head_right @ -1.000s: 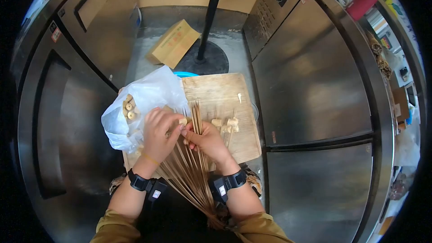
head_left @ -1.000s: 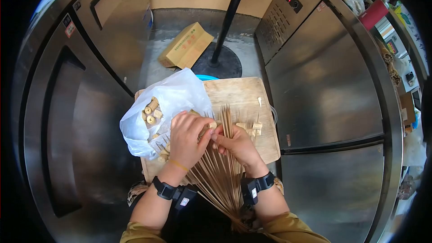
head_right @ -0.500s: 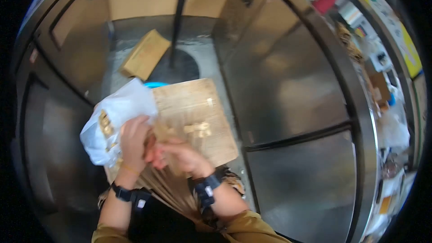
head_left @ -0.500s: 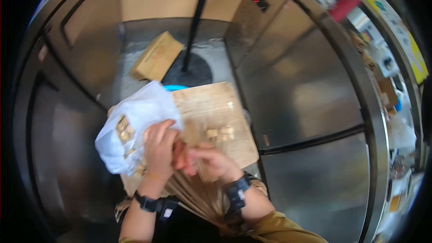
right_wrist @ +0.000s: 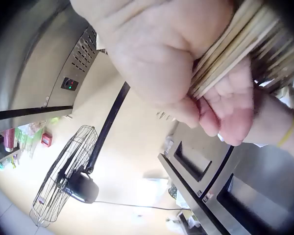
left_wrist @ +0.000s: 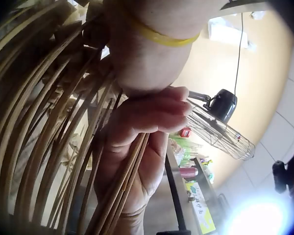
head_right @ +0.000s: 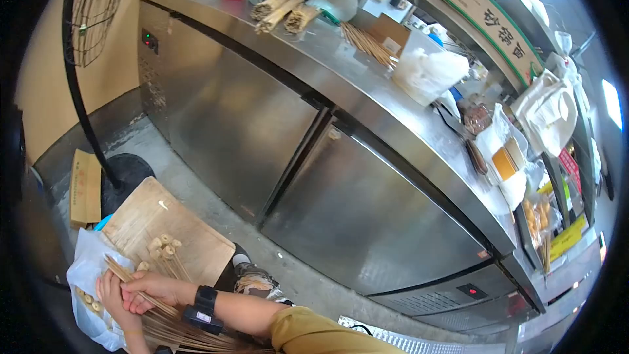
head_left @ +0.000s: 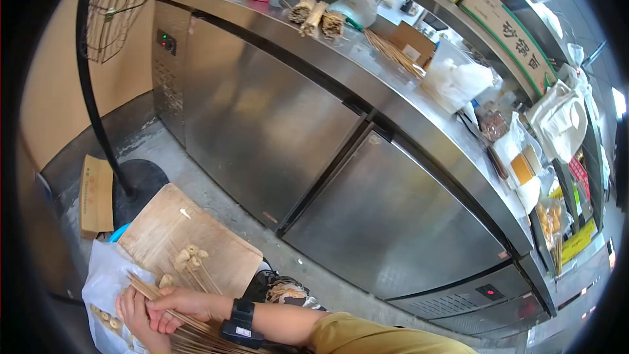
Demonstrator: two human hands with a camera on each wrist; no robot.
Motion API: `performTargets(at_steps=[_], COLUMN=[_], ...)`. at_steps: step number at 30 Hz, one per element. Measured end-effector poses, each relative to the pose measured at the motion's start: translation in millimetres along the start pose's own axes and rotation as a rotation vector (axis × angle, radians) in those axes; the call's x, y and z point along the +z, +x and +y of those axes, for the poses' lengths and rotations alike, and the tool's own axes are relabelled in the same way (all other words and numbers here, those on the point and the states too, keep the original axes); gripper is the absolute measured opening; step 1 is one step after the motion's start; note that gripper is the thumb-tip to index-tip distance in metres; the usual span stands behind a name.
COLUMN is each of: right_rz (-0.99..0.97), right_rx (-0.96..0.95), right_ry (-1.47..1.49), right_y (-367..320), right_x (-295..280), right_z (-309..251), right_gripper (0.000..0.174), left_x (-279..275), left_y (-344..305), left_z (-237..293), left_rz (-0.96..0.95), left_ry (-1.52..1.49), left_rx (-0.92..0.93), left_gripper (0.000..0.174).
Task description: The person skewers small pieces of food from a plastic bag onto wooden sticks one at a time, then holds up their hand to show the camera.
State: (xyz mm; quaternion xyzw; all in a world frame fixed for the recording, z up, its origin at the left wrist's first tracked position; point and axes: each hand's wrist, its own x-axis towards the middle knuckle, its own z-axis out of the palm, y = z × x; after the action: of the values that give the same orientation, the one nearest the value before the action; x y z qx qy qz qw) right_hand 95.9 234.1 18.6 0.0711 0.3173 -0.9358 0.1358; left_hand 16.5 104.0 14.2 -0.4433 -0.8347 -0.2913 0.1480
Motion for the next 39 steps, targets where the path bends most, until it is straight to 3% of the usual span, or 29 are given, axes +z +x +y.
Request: performTargets(at_steps=[8, 17, 23, 29, 34, 37, 39], right_rz=[0.026, 0.008, 0.044, 0.06, 0.052, 0.05, -0.02], right_rx=[0.012, -0.027, -0.064, -0.066, -0.068, -0.001, -0.007], right_ry=[0.04, 0.055, 0.058, 0.034, -0.088, -0.064, -0.001], right_y=[3.7, 8.0, 6.5, 14.6, 7.5, 8.0, 8.3], right_x=[1.7, 0.5, 3.7, -4.1, 0.7, 1.2, -1.3], right_z=[-0.3, 5.3, 5.4, 12.5, 6.6, 2.5, 2.1], right_gripper=[0.025, 0.025, 0.027, 0.024, 0.024, 0.027, 0.024], left_x=[2.0, 2.0, 8.3, 7.2, 7.5, 11.5, 2.4], left_y=[-5.4, -5.4, -7.5, -14.8, -4.8, -7.3, -2.9], left_z=[-3.6, -10.2, -21.1, -23.6, -18.4, -27.3, -11.2], left_rz=[-0.067, -0.124, -0.103, -0.102, -0.09, -0.153, -0.085], left_ry=[0.057, 0.105, 0.107, -0.065, 0.001, -0.005, 0.062], left_rx=[-0.097, -0.045, 0.06, 0.005, 0.008, -0.014, 0.016], left_gripper=[0.035, 0.04, 0.039, 0.032, 0.034, 0.035, 0.034])
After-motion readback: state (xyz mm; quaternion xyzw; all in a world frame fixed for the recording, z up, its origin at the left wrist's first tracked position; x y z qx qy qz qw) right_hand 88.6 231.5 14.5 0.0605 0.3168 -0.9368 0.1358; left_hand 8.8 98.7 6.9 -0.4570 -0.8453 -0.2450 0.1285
